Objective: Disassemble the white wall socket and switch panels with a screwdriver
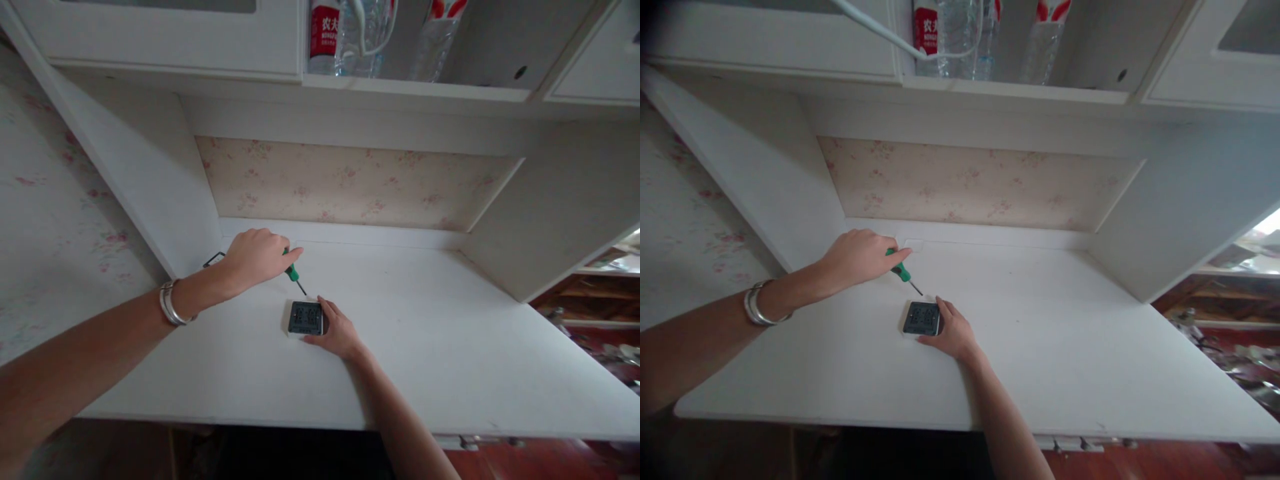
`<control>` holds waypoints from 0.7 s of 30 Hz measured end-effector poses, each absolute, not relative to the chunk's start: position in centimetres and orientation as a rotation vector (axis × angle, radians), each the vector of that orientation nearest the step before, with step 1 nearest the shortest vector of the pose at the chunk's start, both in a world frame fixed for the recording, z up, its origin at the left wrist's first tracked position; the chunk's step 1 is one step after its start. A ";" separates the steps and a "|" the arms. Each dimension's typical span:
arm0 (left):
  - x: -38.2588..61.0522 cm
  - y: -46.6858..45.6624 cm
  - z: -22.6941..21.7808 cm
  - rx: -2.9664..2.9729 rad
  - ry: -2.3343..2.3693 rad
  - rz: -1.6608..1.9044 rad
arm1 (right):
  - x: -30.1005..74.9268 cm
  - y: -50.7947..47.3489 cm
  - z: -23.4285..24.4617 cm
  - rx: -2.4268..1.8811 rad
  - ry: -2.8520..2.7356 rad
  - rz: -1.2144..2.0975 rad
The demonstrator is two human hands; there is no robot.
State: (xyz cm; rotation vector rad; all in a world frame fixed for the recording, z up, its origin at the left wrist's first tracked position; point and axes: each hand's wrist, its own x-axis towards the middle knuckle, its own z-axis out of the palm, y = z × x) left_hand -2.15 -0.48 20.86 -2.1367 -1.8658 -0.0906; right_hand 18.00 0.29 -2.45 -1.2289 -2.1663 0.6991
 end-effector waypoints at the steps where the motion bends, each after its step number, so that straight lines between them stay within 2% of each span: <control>1: -2.7 -0.6 20.6 -2.133 -1.892 -0.152 | 18.0 0.3 -2.5 -1.229 -2.164 0.706; 7: -6.1 -1.3 17.0 -2.291 -2.331 -0.722 | 18.2 0.2 -2.1 -1.205 -2.041 0.664; 11: -6.5 -2.3 13.0 -2.235 -2.710 -1.510 | 18.7 -1.6 -0.9 -1.252 -1.601 0.600; 14: -4.6 -3.3 10.1 -2.176 -2.858 -1.965 | 18.2 -4.1 0.2 -1.313 -1.356 0.746; 18: 0.1 -5.3 7.3 -2.314 -2.857 -2.202 | 16.1 -6.9 2.0 -1.154 -1.403 1.075; 21: 2.9 -6.6 6.1 -2.501 -2.766 -2.089 | 14.7 -7.3 3.0 -1.073 -1.275 1.190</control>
